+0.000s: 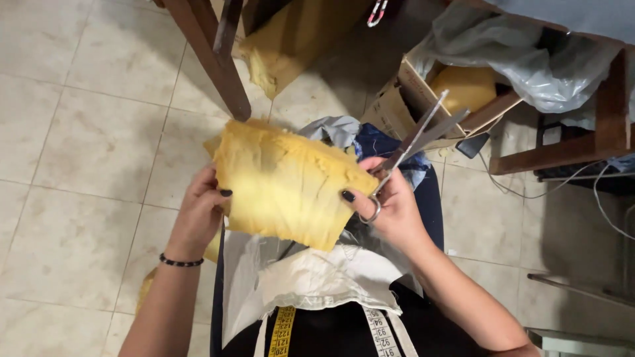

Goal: Cutting large foam blocks into smaller pieces using scissors and collecting them in a bag.

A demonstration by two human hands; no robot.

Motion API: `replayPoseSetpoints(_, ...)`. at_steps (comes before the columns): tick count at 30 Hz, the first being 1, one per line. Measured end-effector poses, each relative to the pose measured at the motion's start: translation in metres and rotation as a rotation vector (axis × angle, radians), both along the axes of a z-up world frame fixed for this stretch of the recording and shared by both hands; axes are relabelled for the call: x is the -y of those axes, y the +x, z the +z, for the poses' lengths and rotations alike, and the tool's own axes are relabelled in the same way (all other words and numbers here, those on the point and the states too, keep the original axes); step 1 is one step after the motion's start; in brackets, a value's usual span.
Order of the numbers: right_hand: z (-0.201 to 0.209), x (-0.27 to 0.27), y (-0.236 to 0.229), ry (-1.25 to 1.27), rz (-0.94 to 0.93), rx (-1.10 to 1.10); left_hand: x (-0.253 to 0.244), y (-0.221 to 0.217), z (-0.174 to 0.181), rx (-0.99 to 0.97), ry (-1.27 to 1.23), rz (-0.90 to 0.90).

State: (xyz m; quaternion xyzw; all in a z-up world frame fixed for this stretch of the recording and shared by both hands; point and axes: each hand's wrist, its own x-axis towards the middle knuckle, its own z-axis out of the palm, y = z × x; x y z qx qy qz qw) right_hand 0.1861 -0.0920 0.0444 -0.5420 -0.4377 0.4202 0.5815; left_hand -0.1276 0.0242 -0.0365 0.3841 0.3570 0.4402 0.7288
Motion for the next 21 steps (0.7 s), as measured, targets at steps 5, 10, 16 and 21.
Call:
replayPoseSetpoints(5,-0.014,-0.001,0.004,0.049,-0.194,-0.121,0.000,-0.008,0.013,-0.001,0.122,0.036)
replayPoseSetpoints(10,-0.003,-0.005,-0.012,0.077,-0.083,-0.137,0.006,0.030,0.048,0.125,0.008,-0.006)
replayPoseSetpoints(16,-0.009,0.032,0.027,-0.022,0.180,-0.113,-0.007,0.012,0.098,0.051,0.031,0.166)
replayPoseSetpoints(21,0.007,0.075,0.050,-0.175,0.448,0.374,0.001,0.005,0.100,-0.047,-0.090,0.279)
